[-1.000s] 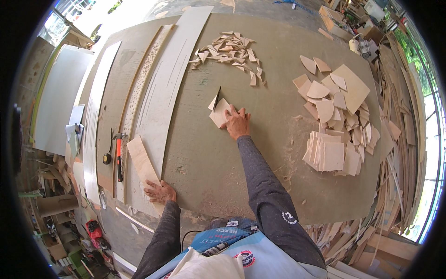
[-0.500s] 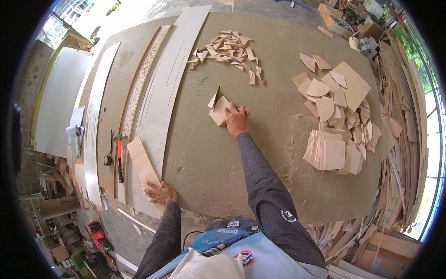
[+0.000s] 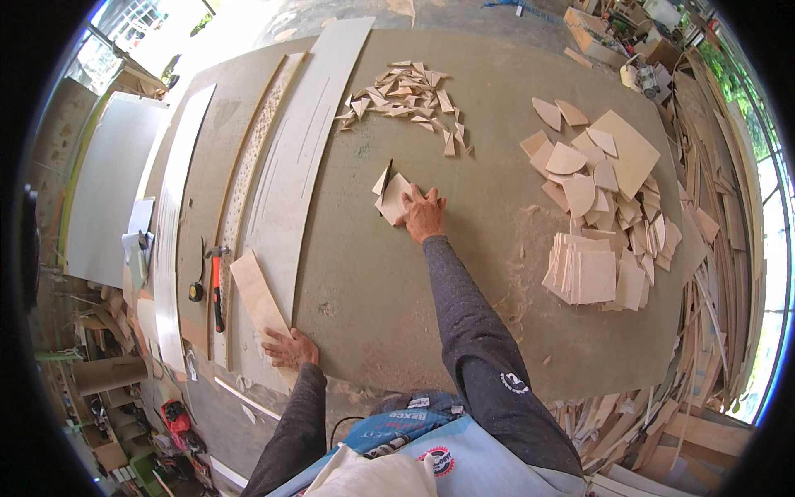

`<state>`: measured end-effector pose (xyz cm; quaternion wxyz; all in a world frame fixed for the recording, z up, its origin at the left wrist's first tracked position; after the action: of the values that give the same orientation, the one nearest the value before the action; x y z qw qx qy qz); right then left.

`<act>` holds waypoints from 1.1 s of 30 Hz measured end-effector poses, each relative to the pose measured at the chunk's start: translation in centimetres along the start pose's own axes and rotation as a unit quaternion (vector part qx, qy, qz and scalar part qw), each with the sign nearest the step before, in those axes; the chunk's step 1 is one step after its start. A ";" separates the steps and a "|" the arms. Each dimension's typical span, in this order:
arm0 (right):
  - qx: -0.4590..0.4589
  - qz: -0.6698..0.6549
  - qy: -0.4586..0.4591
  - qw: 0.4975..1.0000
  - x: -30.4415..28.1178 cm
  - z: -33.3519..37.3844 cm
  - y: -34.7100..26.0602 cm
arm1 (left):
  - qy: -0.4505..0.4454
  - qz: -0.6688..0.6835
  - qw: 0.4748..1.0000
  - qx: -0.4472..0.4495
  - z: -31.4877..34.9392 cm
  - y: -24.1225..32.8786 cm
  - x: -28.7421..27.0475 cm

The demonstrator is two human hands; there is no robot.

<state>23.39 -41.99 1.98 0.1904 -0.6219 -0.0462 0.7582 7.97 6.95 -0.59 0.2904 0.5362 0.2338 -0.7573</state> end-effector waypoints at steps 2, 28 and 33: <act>0.002 0.003 -0.009 1.000 -0.2 -0.1 0.0 | 0.005 0.001 1.000 0.001 0.1 0.0 0.0; -0.050 0.006 -0.013 0.999 -0.1 0.2 0.7 | 0.002 -0.007 1.000 0.007 0.4 0.0 -0.1; -0.054 0.017 -0.018 0.998 0.4 1.3 0.1 | -0.001 -0.006 1.000 0.006 0.2 0.1 -0.1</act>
<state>22.09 -41.71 1.93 0.1421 -0.6180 -0.0801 0.7691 7.93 6.80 -0.44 0.2829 0.5358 0.2326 -0.7608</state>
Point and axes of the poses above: each hand's wrist, its own z-axis away from the middle knuckle, its own x-axis out of the palm, y = z × x, the point moved 9 cm from there along -z, towards the middle knuckle, and after that the axes turned 15 degrees about -y, right-handed, at the moved point
